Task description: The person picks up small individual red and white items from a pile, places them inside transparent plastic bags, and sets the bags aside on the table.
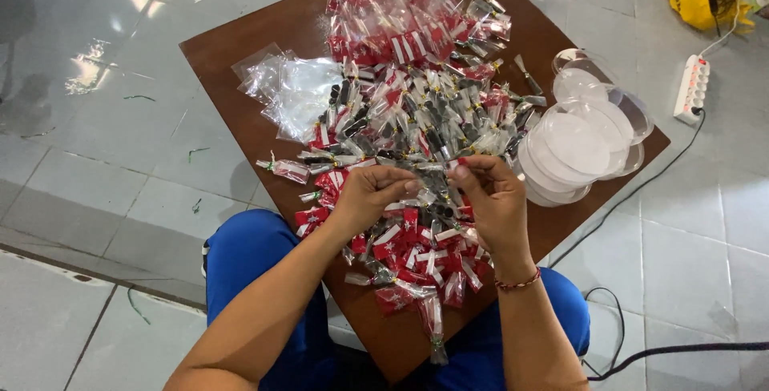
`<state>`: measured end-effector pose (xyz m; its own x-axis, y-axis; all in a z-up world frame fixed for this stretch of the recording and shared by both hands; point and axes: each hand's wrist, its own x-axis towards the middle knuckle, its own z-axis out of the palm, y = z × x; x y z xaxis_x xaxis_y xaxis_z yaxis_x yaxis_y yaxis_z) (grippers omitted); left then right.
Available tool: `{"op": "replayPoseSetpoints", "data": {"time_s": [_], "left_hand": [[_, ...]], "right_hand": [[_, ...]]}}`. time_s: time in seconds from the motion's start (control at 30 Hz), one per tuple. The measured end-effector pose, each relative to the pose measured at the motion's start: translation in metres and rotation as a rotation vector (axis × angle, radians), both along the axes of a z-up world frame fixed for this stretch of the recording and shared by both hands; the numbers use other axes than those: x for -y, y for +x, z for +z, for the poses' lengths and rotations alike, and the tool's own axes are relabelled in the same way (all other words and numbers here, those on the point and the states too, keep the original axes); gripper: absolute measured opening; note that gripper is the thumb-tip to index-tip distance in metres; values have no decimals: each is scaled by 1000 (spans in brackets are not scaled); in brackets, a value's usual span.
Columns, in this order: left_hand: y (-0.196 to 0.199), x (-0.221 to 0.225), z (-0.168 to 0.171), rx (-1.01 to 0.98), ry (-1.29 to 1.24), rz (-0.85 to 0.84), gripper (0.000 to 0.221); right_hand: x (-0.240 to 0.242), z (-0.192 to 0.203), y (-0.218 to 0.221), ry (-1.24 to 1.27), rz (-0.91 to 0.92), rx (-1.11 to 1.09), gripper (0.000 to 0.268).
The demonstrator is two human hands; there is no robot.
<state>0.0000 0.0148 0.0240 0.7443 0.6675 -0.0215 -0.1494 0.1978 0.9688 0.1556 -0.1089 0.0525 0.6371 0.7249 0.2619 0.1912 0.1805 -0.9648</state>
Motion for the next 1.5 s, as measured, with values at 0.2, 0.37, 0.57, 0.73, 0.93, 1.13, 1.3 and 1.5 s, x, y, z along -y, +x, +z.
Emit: {"op": "replayPoseSetpoints", "data": {"time_s": [0.2,0.37,0.57,0.73,0.93,1.13,1.3,1.5], "left_hand": [[3,-2,-8,34,-28,19,23],[2,0,-9,67,9,-2,20],[3,0,-12,72,32,2,21],[3,-2,-14,70,36,7,23],[2,-1,-12,70,-11,35,24],[1,1,-5,63,-2,32,24],[1,0,-5,68,-25,29,23],[1,1,-1,68,-23,51,24]], "right_hand": [[0,-3,3,4,-48,-14,14],[-3,-14,8,111,-15,-162,14],[-3,0,-12,60,-16,-93,30],[0,-4,-7,-41,9,118,23],[1,3,-5,-117,74,186,14],[5,8,-1,-40,29,78,8],[5,5,5,76,29,-140,7],[10,18,3,32,82,112,9]]}}
